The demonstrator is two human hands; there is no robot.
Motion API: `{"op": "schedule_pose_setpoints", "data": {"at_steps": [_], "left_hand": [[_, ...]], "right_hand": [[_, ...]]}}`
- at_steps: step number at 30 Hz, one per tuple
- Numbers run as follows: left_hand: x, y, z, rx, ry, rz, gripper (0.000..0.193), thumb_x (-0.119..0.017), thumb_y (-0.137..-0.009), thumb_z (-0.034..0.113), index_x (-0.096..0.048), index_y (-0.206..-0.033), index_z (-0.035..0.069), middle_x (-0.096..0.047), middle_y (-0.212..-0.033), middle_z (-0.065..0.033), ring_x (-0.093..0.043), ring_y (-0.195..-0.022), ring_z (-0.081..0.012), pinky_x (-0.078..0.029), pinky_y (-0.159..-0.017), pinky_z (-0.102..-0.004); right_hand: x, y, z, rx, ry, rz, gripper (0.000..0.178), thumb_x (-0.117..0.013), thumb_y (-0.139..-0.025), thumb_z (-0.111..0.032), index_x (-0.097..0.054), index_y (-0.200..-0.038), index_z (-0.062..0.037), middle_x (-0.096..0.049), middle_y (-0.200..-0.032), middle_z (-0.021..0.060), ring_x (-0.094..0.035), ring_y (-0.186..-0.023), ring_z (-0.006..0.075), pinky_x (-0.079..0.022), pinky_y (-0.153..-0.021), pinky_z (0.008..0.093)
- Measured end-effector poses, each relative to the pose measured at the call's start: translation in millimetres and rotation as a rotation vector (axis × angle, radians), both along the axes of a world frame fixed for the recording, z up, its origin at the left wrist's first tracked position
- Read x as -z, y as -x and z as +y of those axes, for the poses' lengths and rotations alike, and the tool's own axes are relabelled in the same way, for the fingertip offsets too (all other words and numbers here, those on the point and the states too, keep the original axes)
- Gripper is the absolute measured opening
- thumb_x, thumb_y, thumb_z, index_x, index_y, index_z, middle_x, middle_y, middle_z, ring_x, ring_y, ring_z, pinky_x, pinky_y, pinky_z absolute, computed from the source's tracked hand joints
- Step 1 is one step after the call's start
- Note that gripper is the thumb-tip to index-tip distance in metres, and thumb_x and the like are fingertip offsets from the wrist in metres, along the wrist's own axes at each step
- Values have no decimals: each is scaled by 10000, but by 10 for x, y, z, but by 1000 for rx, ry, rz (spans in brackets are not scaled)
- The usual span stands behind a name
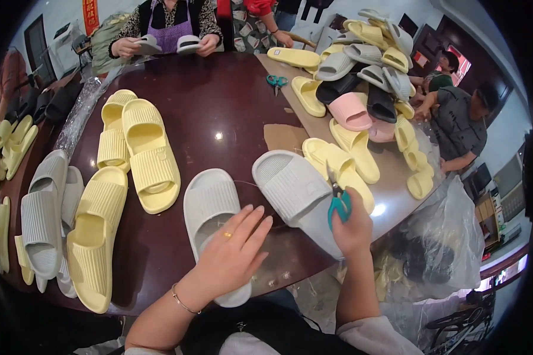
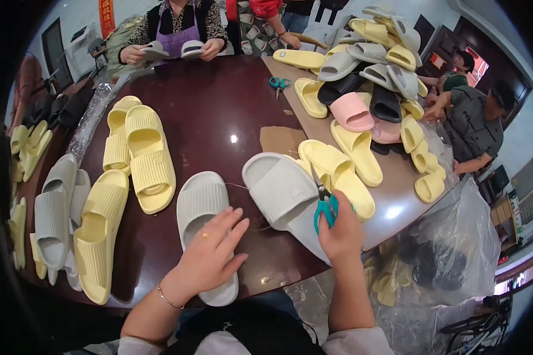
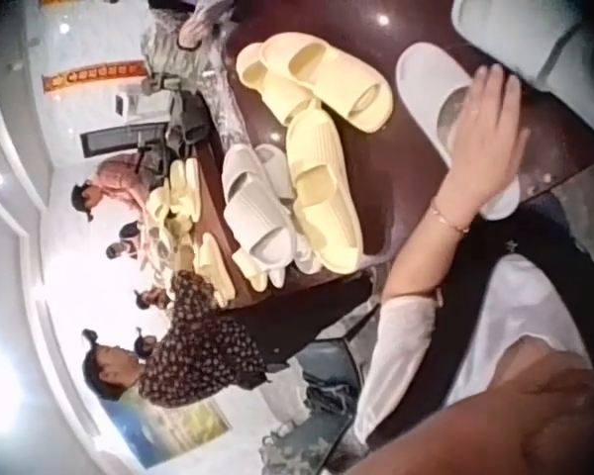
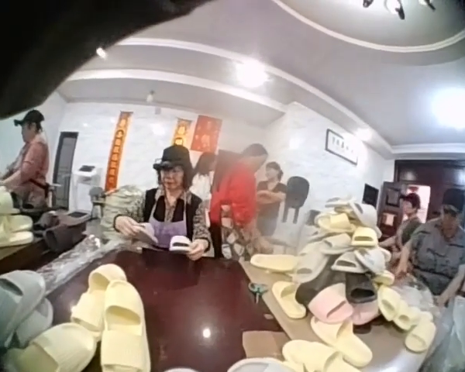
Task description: Trimming excess plastic material from manufactured sandals using scissors.
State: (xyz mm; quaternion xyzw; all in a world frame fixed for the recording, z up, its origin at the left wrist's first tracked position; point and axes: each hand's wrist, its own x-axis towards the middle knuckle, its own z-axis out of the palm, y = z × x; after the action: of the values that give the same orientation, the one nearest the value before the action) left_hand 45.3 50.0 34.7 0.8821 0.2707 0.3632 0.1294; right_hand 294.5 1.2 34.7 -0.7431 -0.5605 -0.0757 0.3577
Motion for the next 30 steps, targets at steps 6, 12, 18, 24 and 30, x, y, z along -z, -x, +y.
{"op": "schedule_pose_setpoints", "data": {"at_steps": [6, 12, 18, 24, 30], "left_hand": [[253, -71, 166, -111, -182, 211, 362, -672, -702, 153, -597, -1027, 13, -579, -1045, -133, -548, -984, -263, -373, -995, -377], [369, 129, 177, -11, 291, -108, 155, -623, -806, 127, -594, -911, 18, -603, -810, -75, -564, -738, -201, -460, -781, -343], [305, 215, 209, 55, 995, -823, 126, -569, -907, 149, -581, -877, 28, -563, -733, 2, -487, -651, -46, -411, -597, -204], [340, 177, 178, -34, 808, -748, 132, -589, -889, 119, -588, -861, -11, -553, -715, 18, -494, -658, -68, -419, -609, -223], [348, 142, 147, -64, 540, -593, 115, -595, -879, 103, -590, -861, -10, -553, -702, 17, -502, -646, -79, -428, -612, -228]], "right_hand": [[29, 194, 38, -71, 192, 17, 454, -651, -756, -137, -485, -1176, -91, -625, -951, 195, -613, -900, 360, -488, -747, 385], [225, 279, 159, -208, 250, 196, 457, -660, -755, -137, -482, -1172, -78, -630, -907, 177, -620, -835, 344, -492, -733, 377], [265, 285, -3, -362, 87, 228, 466, -692, -731, -139, -498, -1143, -41, -588, -913, 172, -589, -795, 329, -486, -689, 373], [-176, 512, -195, -512, 155, -189, 486, -714, -684, -161, -525, -1111, -24, -557, -876, 154, -562, -766, 312, -461, -641, 369], [-120, 628, -164, -541, 238, -325, 515, -726, -662, -215, -547, -1119, -58, -564, -850, 99, -573, -737, 270, -463, -599, 353]]}}
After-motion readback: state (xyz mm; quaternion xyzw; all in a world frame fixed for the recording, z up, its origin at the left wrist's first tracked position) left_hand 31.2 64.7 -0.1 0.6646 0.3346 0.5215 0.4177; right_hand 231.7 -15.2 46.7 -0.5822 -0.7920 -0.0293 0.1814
